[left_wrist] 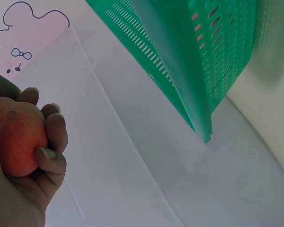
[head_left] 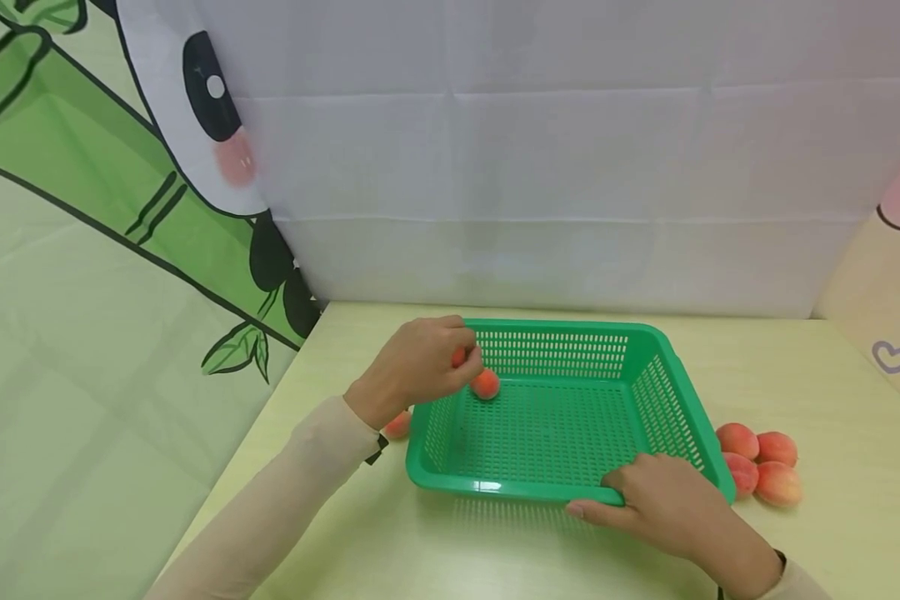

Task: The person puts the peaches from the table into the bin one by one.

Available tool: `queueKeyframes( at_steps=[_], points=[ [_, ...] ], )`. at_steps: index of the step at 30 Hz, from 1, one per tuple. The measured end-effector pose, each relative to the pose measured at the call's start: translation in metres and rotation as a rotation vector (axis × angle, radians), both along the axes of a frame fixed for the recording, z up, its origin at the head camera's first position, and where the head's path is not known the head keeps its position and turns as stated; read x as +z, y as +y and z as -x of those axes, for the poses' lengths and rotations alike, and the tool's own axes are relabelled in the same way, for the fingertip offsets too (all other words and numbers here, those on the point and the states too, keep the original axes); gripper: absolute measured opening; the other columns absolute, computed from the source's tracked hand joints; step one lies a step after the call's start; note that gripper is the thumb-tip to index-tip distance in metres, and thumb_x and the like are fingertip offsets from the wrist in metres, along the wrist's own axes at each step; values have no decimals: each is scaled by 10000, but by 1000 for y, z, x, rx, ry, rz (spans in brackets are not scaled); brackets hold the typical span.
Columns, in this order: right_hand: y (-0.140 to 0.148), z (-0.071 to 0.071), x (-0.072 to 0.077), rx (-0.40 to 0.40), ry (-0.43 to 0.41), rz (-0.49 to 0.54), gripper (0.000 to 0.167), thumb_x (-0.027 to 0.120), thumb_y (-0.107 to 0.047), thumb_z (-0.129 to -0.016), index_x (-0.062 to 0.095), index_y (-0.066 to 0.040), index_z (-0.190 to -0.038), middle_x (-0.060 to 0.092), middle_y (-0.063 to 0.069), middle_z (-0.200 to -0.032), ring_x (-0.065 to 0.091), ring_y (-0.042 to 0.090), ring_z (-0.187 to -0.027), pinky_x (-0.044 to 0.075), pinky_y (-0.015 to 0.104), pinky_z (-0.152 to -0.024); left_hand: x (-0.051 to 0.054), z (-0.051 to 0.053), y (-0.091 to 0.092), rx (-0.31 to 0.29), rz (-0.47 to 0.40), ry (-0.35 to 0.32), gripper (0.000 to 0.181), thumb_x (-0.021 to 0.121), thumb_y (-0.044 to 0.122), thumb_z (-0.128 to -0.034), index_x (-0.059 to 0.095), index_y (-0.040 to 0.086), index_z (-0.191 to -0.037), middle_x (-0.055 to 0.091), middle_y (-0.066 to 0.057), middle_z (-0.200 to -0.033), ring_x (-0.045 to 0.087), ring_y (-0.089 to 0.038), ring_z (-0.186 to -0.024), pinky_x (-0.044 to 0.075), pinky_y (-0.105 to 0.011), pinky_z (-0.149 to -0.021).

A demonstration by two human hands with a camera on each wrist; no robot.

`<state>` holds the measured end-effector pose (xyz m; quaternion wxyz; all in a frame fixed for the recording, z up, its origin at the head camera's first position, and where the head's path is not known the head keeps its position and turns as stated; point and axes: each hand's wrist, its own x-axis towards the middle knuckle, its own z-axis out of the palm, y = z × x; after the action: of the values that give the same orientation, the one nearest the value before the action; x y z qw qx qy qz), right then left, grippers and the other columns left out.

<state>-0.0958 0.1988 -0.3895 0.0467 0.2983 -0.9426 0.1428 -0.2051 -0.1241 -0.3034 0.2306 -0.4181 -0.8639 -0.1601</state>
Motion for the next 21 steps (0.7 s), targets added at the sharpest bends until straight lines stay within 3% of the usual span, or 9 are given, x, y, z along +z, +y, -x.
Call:
queueKeyframes(
  at_steps=[21],
  points=[
    [2, 1, -3, 1, 8, 2, 571, 660, -659, -983, 415, -311, -602, 144, -202, -594, 194, -37, -527, 209, 205, -502, 0, -1, 11, -5, 1, 3, 355, 652, 45, -884, 470, 180, -610, 392, 65, -646, 362, -79, -571, 285, -212, -518]
  ],
)
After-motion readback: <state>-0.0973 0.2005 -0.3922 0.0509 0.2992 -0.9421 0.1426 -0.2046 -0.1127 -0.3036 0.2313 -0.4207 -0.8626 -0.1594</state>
